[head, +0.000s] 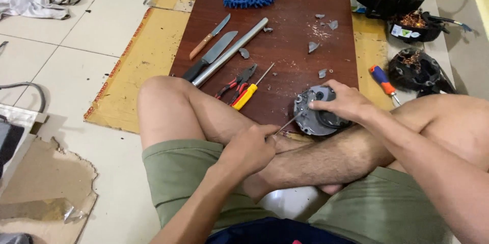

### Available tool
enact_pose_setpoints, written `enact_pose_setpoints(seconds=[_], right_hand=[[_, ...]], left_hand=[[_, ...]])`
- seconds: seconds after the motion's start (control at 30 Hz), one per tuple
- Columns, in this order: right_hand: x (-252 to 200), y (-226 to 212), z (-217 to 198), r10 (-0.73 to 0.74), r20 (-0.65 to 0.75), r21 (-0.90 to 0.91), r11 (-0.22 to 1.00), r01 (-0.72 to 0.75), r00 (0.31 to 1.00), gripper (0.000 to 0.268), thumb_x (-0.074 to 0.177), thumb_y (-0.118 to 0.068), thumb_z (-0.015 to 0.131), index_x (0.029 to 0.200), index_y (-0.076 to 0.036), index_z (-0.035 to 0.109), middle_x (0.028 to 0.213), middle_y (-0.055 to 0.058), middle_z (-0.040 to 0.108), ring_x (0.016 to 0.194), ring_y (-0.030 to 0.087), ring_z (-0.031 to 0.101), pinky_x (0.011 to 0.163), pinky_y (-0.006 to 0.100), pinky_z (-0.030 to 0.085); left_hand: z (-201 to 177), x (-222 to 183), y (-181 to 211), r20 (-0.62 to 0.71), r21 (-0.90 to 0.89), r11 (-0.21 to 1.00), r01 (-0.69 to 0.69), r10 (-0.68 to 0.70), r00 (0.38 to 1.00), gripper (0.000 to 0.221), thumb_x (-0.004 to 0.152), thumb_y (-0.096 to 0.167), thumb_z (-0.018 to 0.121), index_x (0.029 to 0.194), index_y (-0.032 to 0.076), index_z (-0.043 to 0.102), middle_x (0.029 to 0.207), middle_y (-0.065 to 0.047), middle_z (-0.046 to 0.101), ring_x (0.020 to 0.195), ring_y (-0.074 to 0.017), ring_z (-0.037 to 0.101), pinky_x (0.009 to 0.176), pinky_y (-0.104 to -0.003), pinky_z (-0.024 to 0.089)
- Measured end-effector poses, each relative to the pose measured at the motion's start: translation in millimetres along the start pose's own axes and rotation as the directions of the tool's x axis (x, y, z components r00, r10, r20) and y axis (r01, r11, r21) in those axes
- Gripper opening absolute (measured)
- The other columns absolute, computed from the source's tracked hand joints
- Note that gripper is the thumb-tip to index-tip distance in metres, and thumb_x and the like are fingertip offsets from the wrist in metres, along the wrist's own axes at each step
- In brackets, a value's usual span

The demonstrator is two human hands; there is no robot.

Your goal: The person sits cross-legged on the floor and uses a knife and a screwdriver to scrape and pry apart a circular black plastic housing. They remove small pieces of plastic and debris from the housing throughout the clip.

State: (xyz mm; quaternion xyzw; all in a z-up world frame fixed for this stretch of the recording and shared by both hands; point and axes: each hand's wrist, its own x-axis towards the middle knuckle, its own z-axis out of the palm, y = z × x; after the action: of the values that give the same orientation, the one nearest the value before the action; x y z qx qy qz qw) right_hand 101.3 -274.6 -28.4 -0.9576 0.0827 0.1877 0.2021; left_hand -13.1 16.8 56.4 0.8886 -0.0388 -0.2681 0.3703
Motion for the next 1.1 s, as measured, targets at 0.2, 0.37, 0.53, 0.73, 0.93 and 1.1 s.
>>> enact_pose_setpoints(seconds=[0.2,0.37,0.53,0.73,0.93,1.1], right_hand=[[-5,-12,3,0.063,-0.042,-0.035,0.997,-0.064,0.997,0.074,0.081,-0.068,0.076,0.145,-0.033,0.062,0.142,0.011,0.070,0.134,0.034,0.064,0.113,0.049,0.051],[-26,-27,-2,0.014,-0.119,-0.040,0.999,-0.019,0.993,0.071,0.083,-0.066,0.077,0.144,-0.032,0.062,0.139,0.014,0.067,0.132,0.037,0.064,0.108,0.053,0.053],[-54,-46,-16,-0.121,-0.243,-0.064,0.992,0.108,0.962,0.063,0.091,-0.054,0.079,0.143,-0.024,0.062,0.139,0.027,0.059,0.133,0.049,0.060,0.105,0.062,0.052],[-44,-41,-16,-0.128,-0.186,-0.087,0.990,0.113,0.974,0.065,0.092,-0.060,0.074,0.145,-0.024,0.059,0.135,0.023,0.059,0.128,0.049,0.063,0.102,0.060,0.053],[6,-1,13,-0.040,-0.093,0.006,0.999,0.041,0.995,0.080,0.085,-0.070,0.074,0.150,-0.029,0.054,0.136,0.021,0.060,0.131,0.046,0.062,0.105,0.058,0.051],[5,-8,16,0.021,-0.027,-0.062,0.998,-0.023,0.999,0.077,0.080,-0.068,0.072,0.144,-0.027,0.059,0.138,0.019,0.064,0.133,0.039,0.063,0.108,0.052,0.050]], left_hand=[[-8,0,25,0.049,0.189,0.982,-0.001,-0.008,0.999,0.047,0.095,0.017,0.044,0.129,0.015,0.077,0.114,-0.024,0.078,0.114,-0.0449,0.072,0.097,-0.052,0.060],[1,27,28,0.099,0.289,0.956,0.050,-0.082,0.992,0.047,0.092,0.028,0.050,0.128,0.016,0.078,0.112,-0.018,0.079,0.112,-0.0380,0.075,0.093,-0.053,0.061],[0,38,33,0.121,0.376,0.926,0.038,-0.090,0.989,0.045,0.089,0.023,0.052,0.122,0.012,0.080,0.110,-0.020,0.079,0.111,-0.0399,0.075,0.092,-0.054,0.062],[2,41,27,0.055,0.290,0.954,0.074,-0.093,0.994,0.047,0.094,0.021,0.050,0.134,0.015,0.075,0.118,-0.023,0.077,0.114,-0.0431,0.073,0.092,-0.055,0.061],[1,35,28,0.041,0.258,0.963,0.080,-0.094,0.995,0.046,0.100,0.025,0.047,0.138,0.021,0.072,0.121,-0.019,0.077,0.117,-0.0392,0.073,0.092,-0.054,0.062],[23,54,15,-0.002,0.304,0.944,0.131,-0.137,0.991,0.044,0.093,0.022,0.053,0.131,0.019,0.076,0.113,-0.020,0.078,0.110,-0.0399,0.075,0.092,-0.056,0.061]])
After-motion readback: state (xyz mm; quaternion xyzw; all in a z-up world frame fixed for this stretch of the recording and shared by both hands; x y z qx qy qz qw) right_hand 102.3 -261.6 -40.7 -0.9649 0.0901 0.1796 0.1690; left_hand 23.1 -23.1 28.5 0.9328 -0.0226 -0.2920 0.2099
